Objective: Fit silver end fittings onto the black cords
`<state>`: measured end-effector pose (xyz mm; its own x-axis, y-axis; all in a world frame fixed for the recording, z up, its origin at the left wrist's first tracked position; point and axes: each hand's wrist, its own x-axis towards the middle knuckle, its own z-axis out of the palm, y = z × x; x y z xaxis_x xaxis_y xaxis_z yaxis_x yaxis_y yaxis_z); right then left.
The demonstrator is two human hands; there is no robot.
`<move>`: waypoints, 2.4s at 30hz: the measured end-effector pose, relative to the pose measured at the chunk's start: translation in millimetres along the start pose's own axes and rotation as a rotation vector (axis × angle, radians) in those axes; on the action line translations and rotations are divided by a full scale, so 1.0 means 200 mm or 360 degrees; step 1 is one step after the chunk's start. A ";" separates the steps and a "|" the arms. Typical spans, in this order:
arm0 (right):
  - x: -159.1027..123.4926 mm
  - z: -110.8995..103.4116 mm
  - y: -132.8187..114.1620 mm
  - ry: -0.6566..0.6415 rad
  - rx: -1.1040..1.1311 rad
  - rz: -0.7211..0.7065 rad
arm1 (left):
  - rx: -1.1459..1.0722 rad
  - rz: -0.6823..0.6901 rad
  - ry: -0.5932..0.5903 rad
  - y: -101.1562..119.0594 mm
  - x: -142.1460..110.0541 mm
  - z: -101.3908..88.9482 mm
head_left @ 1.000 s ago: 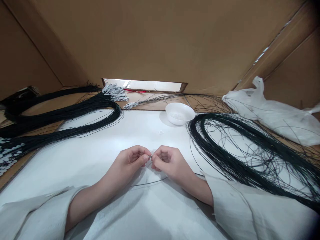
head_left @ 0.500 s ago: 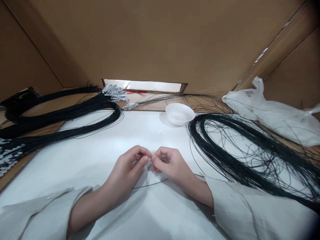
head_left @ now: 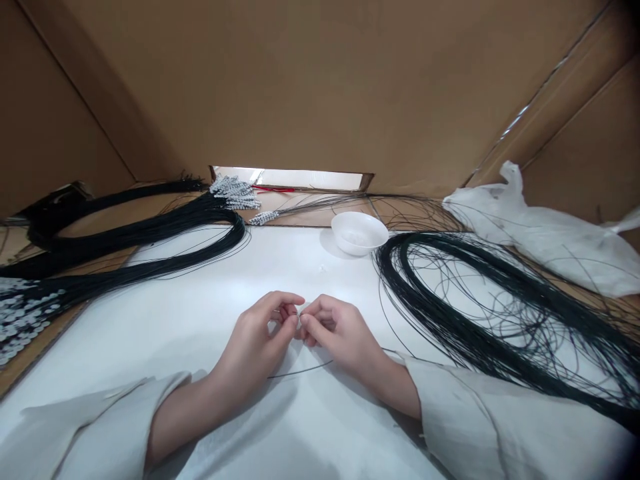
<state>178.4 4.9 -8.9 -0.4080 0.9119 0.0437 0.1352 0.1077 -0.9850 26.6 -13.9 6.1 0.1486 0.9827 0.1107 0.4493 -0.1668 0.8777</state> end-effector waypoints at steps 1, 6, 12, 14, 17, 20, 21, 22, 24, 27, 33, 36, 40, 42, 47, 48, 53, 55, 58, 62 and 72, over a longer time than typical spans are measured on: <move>0.00 0.00 0.00 0.0002 -0.0004 0.0000 | -0.0031 -0.0021 -0.0010 0.00 0.00 0.00; -0.01 0.00 -0.02 0.0007 -0.0040 -0.0014 | -0.0090 -0.0032 -0.0037 0.00 0.01 0.00; 0.00 0.00 -0.02 -0.0015 -0.0059 0.0028 | -0.0035 0.0038 0.0001 0.01 0.01 -0.01; 0.00 0.00 -0.02 -0.0013 -0.0099 0.0037 | -0.0039 0.0047 -0.0004 0.00 0.00 -0.01; 0.00 0.00 -0.02 -0.0020 -0.0132 0.0038 | -0.0047 0.0018 -0.0016 0.00 0.00 -0.01; 0.00 0.00 -0.03 -0.0040 -0.0081 0.0056 | 0.0006 -0.0012 -0.0017 0.00 -0.01 0.00; 0.00 0.00 -0.03 -0.0042 -0.0058 0.0067 | 0.0034 -0.0011 -0.0026 0.01 -0.02 0.00; 0.00 0.00 -0.03 -0.0045 -0.0032 0.0079 | 0.0062 -0.0004 -0.0038 0.01 -0.02 0.01; 0.00 -0.01 -0.04 -0.0059 0.0027 0.0108 | 0.0112 0.0011 -0.0070 0.01 -0.02 0.01; 0.01 -0.01 -0.05 -0.0074 0.0082 0.0143 | 0.0153 0.0023 -0.0101 0.01 -0.02 0.02; 0.01 0.00 -0.05 -0.0071 0.0058 0.0154 | 0.0123 0.0034 -0.0128 0.02 -0.03 0.03; 0.01 0.00 -0.06 -0.0069 0.0047 0.0169 | 0.0140 0.0029 -0.0132 0.02 -0.03 0.02; 0.01 0.00 -0.06 -0.0072 0.0070 0.0207 | 0.0174 0.0045 -0.0100 -0.01 -0.03 0.02; 0.01 -0.01 -0.06 -0.0079 0.0095 0.0220 | 0.0176 0.0062 -0.0088 -0.01 -0.02 0.02; 0.01 -0.01 -0.06 -0.0070 0.0077 0.0165 | 0.0154 0.0082 -0.0078 -0.01 -0.02 0.02; 0.01 -0.01 -0.06 -0.0067 0.0059 0.0155 | 0.0156 0.0080 -0.0076 -0.01 -0.02 0.02; 0.00 -0.02 -0.05 -0.0049 0.0005 0.0148 | 0.0182 0.0051 -0.0092 0.01 -0.02 0.01; 0.00 -0.02 -0.05 -0.0019 -0.0069 0.0118 | 0.0171 0.0052 -0.0098 0.02 -0.02 0.01; 0.00 -0.02 -0.05 0.0020 -0.0164 0.0066 | 0.0172 0.0063 -0.0093 0.02 -0.01 0.01; 0.00 -0.01 -0.04 0.0040 -0.0225 0.0020 | 0.0182 0.0092 -0.0102 0.02 -0.01 0.01; 0.08 -0.12 -0.03 0.0421 0.0075 0.0109 | 0.0577 0.0267 0.0103 -0.02 0.22 0.02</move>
<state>192.3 28.4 1.5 -0.1485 0.9888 0.0125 0.1096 0.0290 -0.9936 34.1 29.5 5.5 0.1959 0.9404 0.2778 0.7068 -0.3318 0.6247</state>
